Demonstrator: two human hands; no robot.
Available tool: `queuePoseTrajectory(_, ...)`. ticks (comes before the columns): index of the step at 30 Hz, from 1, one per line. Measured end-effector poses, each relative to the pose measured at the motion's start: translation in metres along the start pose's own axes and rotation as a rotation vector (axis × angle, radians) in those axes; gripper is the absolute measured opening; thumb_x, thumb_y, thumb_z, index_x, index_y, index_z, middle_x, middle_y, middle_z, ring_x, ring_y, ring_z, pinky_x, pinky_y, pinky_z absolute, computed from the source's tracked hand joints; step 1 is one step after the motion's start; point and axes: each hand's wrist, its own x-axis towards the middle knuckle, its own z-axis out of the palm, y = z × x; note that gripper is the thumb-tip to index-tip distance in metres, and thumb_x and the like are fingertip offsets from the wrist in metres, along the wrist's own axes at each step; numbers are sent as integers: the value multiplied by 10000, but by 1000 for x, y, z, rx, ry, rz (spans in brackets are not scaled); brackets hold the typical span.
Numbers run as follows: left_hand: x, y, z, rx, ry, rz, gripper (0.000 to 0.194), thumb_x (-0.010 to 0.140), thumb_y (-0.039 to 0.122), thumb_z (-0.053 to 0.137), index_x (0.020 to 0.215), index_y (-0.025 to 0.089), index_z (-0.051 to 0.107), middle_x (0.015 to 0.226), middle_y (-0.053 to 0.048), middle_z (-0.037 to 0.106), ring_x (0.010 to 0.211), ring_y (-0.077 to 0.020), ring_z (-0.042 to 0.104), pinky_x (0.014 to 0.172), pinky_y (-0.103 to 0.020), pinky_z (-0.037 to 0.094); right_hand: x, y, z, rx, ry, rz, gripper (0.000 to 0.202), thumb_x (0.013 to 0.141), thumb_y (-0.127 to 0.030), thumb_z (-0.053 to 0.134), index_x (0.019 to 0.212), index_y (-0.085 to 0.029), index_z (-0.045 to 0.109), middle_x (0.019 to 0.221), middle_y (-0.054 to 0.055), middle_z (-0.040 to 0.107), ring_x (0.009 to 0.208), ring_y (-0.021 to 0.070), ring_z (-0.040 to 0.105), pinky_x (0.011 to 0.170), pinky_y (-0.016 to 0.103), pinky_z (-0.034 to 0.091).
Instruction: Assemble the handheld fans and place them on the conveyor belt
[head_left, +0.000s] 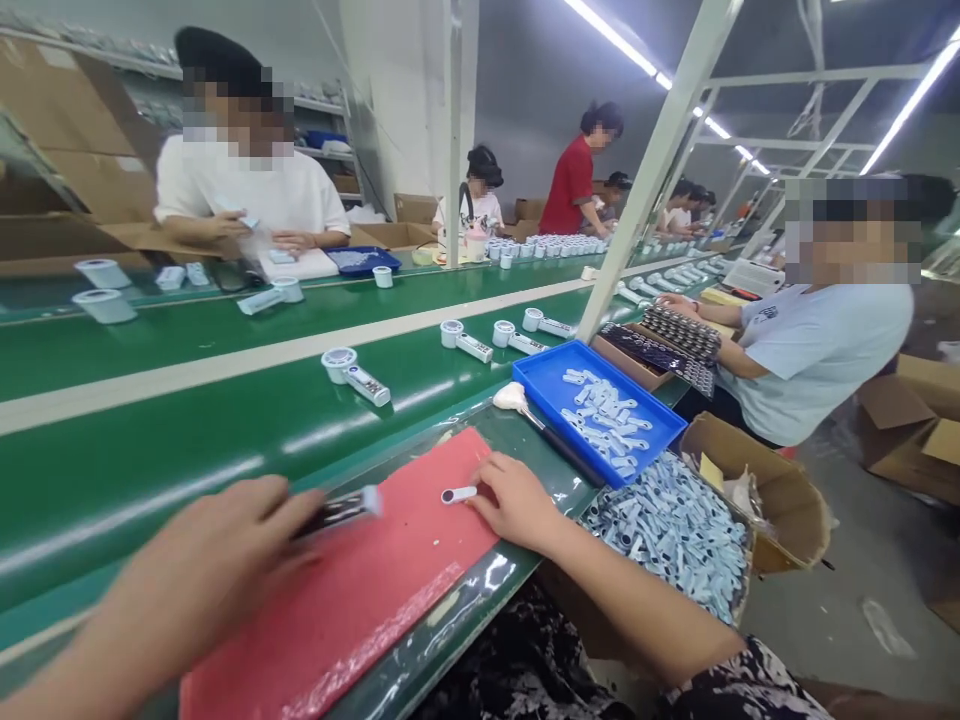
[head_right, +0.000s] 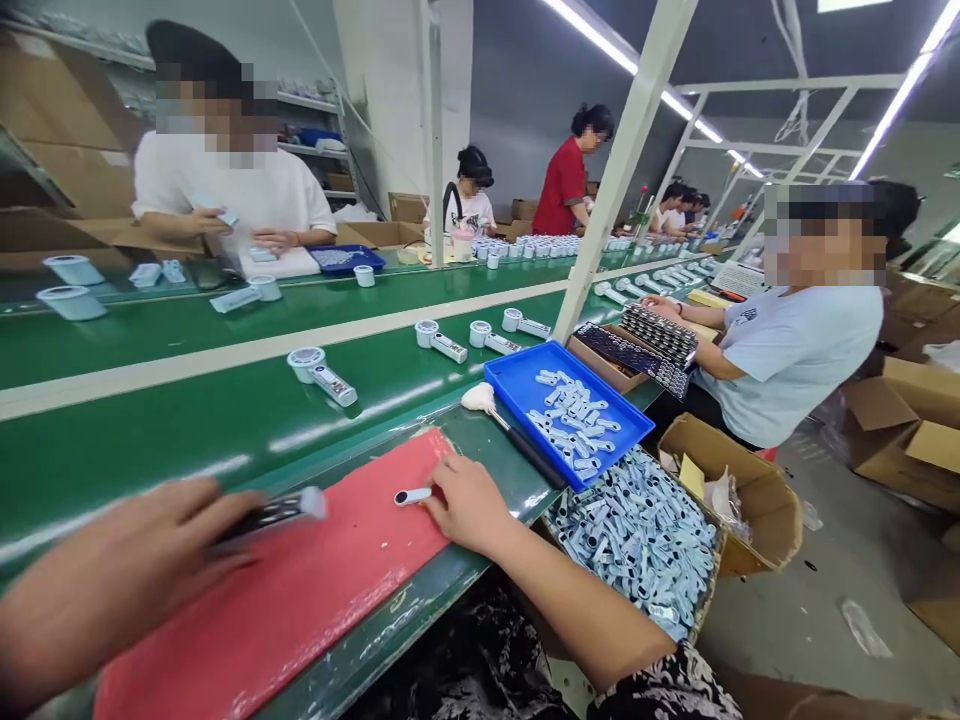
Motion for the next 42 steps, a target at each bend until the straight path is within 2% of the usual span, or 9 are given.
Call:
queuePoseTrajectory(5, 15, 64, 30, -128, -2, 126, 213, 972, 396, 533, 1094, 267, 650, 1041, -64, 638, 951, -274, 589, 818, -417, 433, -3, -7, -8, 105, 14, 59, 69, 917, -228, 603, 985, -217, 606, 895, 7, 653, 754, 155, 603, 696, 286, 423)
queuePoseTrajectory(10, 9, 58, 34, -305, -28, 69, 374, 1017, 511, 426, 1174, 231, 617, 1124, -76, 617, 1025, -257, 567, 904, -413, 461, 0, -37, -14, 234, -69, 18, 60, 884, -234, 618, 939, -228, 596, 815, -25, 662, 682, 135, 596, 649, 268, 402)
queuePoseTrajectory(17, 7, 64, 27, -410, -10, 36, 404, 994, 516, 489, 1225, 191, 554, 1188, -101, 605, 1098, -272, 538, 959, -448, 456, 19, -69, 2, -20, -205, -202, 24, 901, -212, 568, 924, -207, 574, 897, 30, 658, 718, 170, 565, 601, 306, 329)
queuePoseTrajectory(22, 6, 68, 27, -547, 22, -11, 242, 1017, 381, 440, 1075, 212, 604, 1137, -78, 629, 1072, -249, 552, 940, -440, 467, 21, -69, -2, -11, -243, -195, 25, 914, -218, 609, 922, -203, 590, 850, 14, 639, 718, 164, 555, 617, 305, 350)
queuePoseTrajectory(28, 5, 73, 32, -614, 35, -88, 208, 997, 343, 464, 994, 233, 641, 1050, -57, 636, 1007, -234, 566, 864, -408, 497, 24, -52, 12, 289, -180, -108, 130, 950, -254, 626, 828, -210, 617, 930, 5, 637, 854, 151, 599, 757, 300, 463)
queuePoseTrajectory(30, 4, 75, 29, -603, 46, -81, 213, 999, 348, 464, 1000, 238, 647, 1070, -57, 646, 1028, -233, 575, 872, -402, 501, 24, -45, 19, 435, -234, -51, 51, 934, -259, 652, 911, -215, 639, 1001, 11, 662, 915, 150, 627, 819, 305, 503)
queuePoseTrajectory(32, 1, 77, 24, -579, 49, -57, 209, 994, 370, 487, 1002, 237, 648, 1087, -56, 660, 1045, -234, 586, 888, -402, 503, 22, -40, 22, 503, -304, -17, 194, 910, -303, 693, 1079, -218, 651, 1122, 39, 682, 997, 170, 650, 889, 332, 524)
queuePoseTrajectory(35, -4, 82, 17, -533, 12, -50, 214, 978, 410, 532, 1019, 232, 643, 1058, -51, 685, 975, -229, 615, 847, -399, 512, 15, -43, 17, 393, -367, -73, 339, 922, -343, 683, 1237, -223, 642, 1232, 74, 681, 1124, 225, 634, 1000, 407, 490)
queuePoseTrajectory(42, -10, 98, 22, -430, -3, -97, 208, 987, 358, 516, 1120, 287, 659, 1138, -9, 707, 1066, -259, 602, 919, -471, 474, 4, -54, 16, 264, -369, -142, 300, 975, -253, 582, 1265, -242, 657, 1184, 62, 678, 1137, 230, 592, 1027, 426, 420)
